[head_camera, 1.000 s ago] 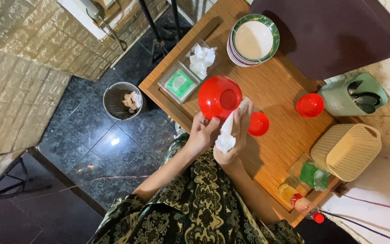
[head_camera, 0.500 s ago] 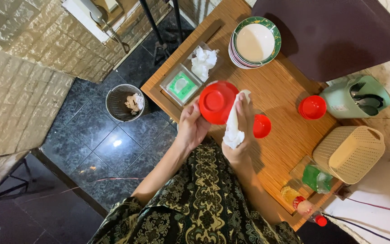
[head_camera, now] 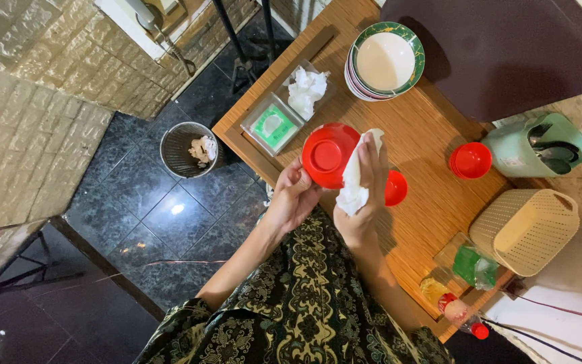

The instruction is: Wiping down small red bowls with a white cloth at a counter.

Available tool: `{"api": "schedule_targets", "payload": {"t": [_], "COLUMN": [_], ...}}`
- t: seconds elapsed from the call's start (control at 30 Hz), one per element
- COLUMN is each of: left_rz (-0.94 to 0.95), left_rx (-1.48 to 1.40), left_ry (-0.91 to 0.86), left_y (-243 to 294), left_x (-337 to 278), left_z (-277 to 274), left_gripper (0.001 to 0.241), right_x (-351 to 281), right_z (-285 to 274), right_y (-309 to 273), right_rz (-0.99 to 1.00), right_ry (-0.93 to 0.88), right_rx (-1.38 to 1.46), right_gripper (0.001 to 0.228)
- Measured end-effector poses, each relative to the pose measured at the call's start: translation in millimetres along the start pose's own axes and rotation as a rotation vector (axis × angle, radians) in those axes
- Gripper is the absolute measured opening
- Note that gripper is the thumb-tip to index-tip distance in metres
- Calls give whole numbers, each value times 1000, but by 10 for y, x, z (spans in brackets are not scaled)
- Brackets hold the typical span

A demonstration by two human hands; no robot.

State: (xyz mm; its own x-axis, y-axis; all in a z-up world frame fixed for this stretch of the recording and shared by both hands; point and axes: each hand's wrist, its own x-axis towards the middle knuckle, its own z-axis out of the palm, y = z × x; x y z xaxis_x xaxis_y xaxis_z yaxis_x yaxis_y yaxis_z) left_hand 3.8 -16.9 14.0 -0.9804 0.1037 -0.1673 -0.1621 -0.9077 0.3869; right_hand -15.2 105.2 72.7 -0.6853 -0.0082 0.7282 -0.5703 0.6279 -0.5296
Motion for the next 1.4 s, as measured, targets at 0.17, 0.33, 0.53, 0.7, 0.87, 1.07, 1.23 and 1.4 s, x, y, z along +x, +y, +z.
{"api": "schedule_targets", "payload": {"t": [0.17, 0.33, 0.53, 0.7, 0.87, 1.07, 1.23, 1.4], "left_rz": [54, 52, 86, 70, -6, 37, 110, 243], "left_rx": [101, 151, 168, 254, 412, 788, 1019, 1312], "left_ry": [34, 29, -29, -125, -170, -275, -371, -312], "left_y": [188, 164, 199, 401, 567, 722, 574, 347], "left_x": [179, 123, 166, 160, 87, 87, 73, 15], "left_z": [-7, -96, -201, 65, 194, 259, 165, 194], "left_gripper": [46, 49, 43, 30, 34, 26, 25, 12], "right_x": [-118, -95, 59, 74, 311, 362, 316, 267], "right_z": [79, 5, -120, -162, -333, -427, -412, -362], "right_y": [-154, 35, -127, -166, -112, -136, -227, -82], "right_rz": [28, 55, 66, 86, 64, 12, 35, -117], "right_ry": [-13, -55, -85, -99, -207, -294, -383, -415], "right_rx": [78, 77, 171, 192, 272, 225, 158, 120], "right_gripper": [51, 52, 50, 46, 45, 39, 46, 43]}}
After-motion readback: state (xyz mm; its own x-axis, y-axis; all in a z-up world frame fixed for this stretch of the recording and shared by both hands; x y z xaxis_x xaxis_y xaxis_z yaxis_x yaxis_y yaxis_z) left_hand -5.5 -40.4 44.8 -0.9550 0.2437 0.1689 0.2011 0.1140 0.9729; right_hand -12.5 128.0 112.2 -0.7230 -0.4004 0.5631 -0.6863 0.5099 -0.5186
